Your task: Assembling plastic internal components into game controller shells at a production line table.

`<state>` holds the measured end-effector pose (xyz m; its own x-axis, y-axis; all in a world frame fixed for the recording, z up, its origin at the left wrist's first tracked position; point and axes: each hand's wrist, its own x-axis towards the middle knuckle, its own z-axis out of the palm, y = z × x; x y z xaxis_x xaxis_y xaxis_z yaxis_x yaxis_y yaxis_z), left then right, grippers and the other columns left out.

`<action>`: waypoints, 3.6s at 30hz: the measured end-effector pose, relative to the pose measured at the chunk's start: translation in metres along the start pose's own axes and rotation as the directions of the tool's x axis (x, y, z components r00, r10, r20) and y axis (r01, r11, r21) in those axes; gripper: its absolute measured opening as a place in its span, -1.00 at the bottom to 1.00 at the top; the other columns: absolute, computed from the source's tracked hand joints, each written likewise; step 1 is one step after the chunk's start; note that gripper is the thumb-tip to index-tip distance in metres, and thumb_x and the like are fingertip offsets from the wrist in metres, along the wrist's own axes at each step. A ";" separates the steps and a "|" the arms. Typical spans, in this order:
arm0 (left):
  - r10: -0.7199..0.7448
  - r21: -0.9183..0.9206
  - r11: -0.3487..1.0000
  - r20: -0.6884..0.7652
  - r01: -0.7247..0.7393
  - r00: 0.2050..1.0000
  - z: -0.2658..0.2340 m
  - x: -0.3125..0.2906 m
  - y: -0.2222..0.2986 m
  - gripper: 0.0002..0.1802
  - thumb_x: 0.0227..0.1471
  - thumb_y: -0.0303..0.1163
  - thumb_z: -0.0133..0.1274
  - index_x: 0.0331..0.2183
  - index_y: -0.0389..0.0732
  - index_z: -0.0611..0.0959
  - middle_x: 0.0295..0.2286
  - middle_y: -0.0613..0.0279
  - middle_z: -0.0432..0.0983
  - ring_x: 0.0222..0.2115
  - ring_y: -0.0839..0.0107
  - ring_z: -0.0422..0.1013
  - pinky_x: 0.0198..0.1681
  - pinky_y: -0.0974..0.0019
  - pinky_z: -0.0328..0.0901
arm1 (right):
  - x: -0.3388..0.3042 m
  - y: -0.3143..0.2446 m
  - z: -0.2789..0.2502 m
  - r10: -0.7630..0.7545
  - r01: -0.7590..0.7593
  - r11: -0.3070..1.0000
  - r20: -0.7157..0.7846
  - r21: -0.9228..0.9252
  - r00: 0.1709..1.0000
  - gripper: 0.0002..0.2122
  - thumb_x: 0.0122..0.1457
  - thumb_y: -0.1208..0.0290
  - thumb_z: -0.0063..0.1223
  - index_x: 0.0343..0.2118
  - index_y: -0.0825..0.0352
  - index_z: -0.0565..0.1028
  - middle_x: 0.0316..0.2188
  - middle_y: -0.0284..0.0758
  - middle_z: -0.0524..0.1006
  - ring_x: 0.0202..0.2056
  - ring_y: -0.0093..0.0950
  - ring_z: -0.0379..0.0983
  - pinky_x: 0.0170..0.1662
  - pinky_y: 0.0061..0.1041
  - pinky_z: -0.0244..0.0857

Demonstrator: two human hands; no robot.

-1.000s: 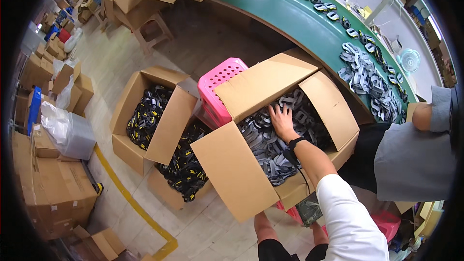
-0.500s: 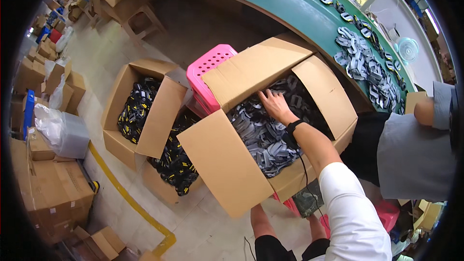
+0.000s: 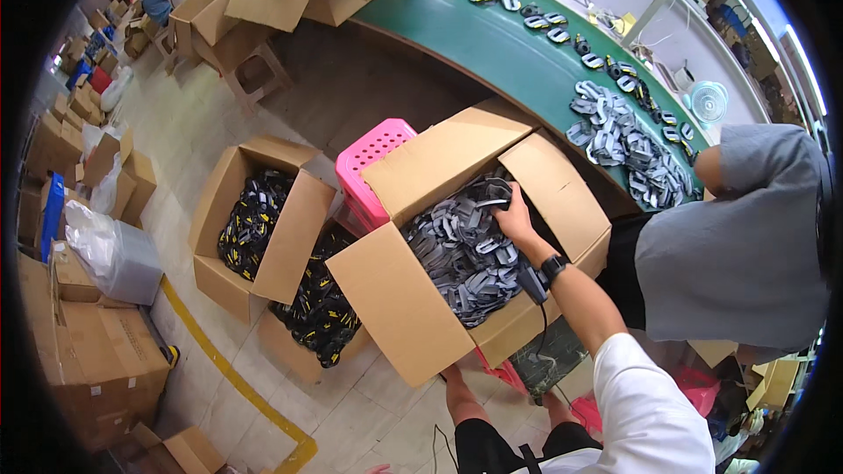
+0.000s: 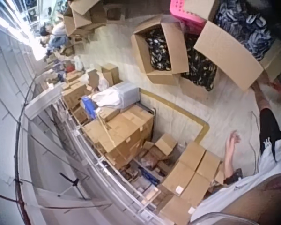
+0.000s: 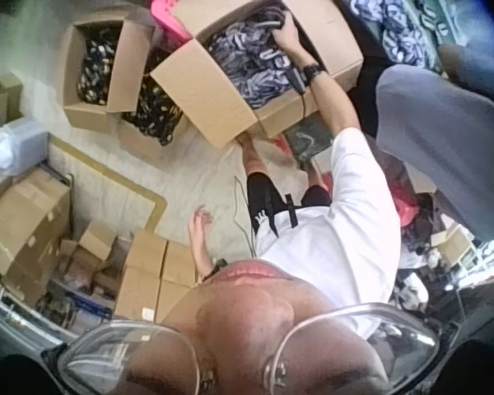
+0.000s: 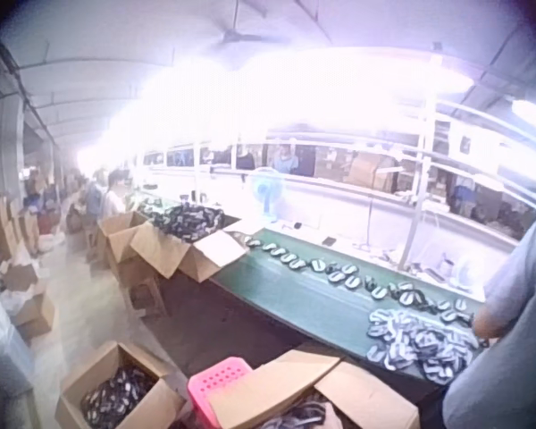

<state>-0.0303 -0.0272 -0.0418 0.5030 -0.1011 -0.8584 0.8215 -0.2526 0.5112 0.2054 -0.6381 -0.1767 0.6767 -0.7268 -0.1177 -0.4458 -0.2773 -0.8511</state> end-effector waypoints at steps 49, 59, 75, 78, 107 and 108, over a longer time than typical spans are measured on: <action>-0.602 0.615 0.718 0.783 -0.325 0.152 0.864 -0.316 -0.187 -0.45 0.20 0.09 0.00 0.11 0.03 0.38 -0.11 0.27 0.38 -0.07 0.21 0.49 -0.16 -0.13 0.51 | -0.587 0.222 -0.796 0.681 0.013 0.409 -0.315 0.913 0.661 -0.60 0.06 0.78 0.04 -0.02 0.34 0.39 -0.16 -0.27 0.55 -0.09 -0.42 0.52 -0.04 -0.40 0.47; -0.482 0.563 0.748 0.825 -0.352 0.296 1.101 -0.306 -0.243 -0.42 0.15 -0.28 0.06 0.16 -0.07 0.27 -0.12 0.07 0.48 -0.25 0.18 0.57 -0.36 0.00 0.58 | -0.473 0.374 -0.970 0.644 -0.025 0.415 -0.275 0.909 0.714 -0.43 0.10 0.72 0.01 0.20 0.30 0.20 -0.05 -0.22 0.47 -0.06 -0.35 0.51 -0.05 -0.31 0.52; 0.107 0.368 0.829 0.636 -0.422 0.764 1.296 -0.199 -0.330 -0.41 0.11 -0.53 -0.01 0.15 -0.29 0.21 -0.03 -0.09 0.35 -0.14 0.07 0.50 -0.41 0.15 0.61 | -0.293 0.573 -1.079 0.631 -0.513 0.359 0.202 0.779 0.749 -0.50 0.20 0.38 0.09 0.14 0.33 0.14 -0.07 -0.15 0.43 -0.12 -0.36 0.50 -0.15 -0.34 0.47; 0.142 0.372 0.832 0.577 -0.413 0.805 1.313 -0.204 -0.330 -0.39 0.11 -0.53 -0.01 0.17 -0.29 0.20 -0.02 -0.10 0.35 -0.13 0.08 0.50 -0.42 0.16 0.61 | -0.298 0.578 -1.095 0.701 -0.608 0.389 0.206 0.692 0.683 -0.56 0.32 0.18 -0.07 0.15 0.25 0.17 -0.06 -0.22 0.43 -0.13 -0.37 0.50 -0.21 -0.27 0.46; -0.040 0.172 0.731 0.977 -0.660 0.210 1.269 -0.402 -0.193 -0.55 0.39 -0.18 -0.23 0.14 -0.28 0.30 -0.29 0.13 0.53 -0.34 0.37 0.52 -0.40 0.36 0.42 | -0.379 0.360 -1.229 0.450 -0.392 0.634 0.095 0.667 0.888 -0.80 0.29 0.44 0.07 -0.17 0.50 0.41 -0.32 -0.19 0.60 -0.34 -0.42 0.63 -0.39 -0.51 0.60; 0.011 0.139 0.789 0.971 -0.598 0.239 1.267 -0.418 -0.187 -0.65 0.34 -0.27 -0.15 0.02 -0.31 0.40 -0.43 0.19 0.55 -0.50 0.48 0.49 -0.53 0.42 0.36 | -0.381 0.346 -1.228 0.420 -0.391 0.685 0.105 0.614 0.901 -0.81 0.30 0.44 0.07 -0.20 0.49 0.41 -0.33 -0.20 0.60 -0.34 -0.45 0.63 -0.40 -0.52 0.59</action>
<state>-0.7341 -1.1568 0.1655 -0.1316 -0.9611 -0.2427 0.3104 -0.2725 0.9107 -0.9257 -1.2291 0.2022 0.4842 -0.7053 -0.5177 -0.2104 0.4805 -0.8514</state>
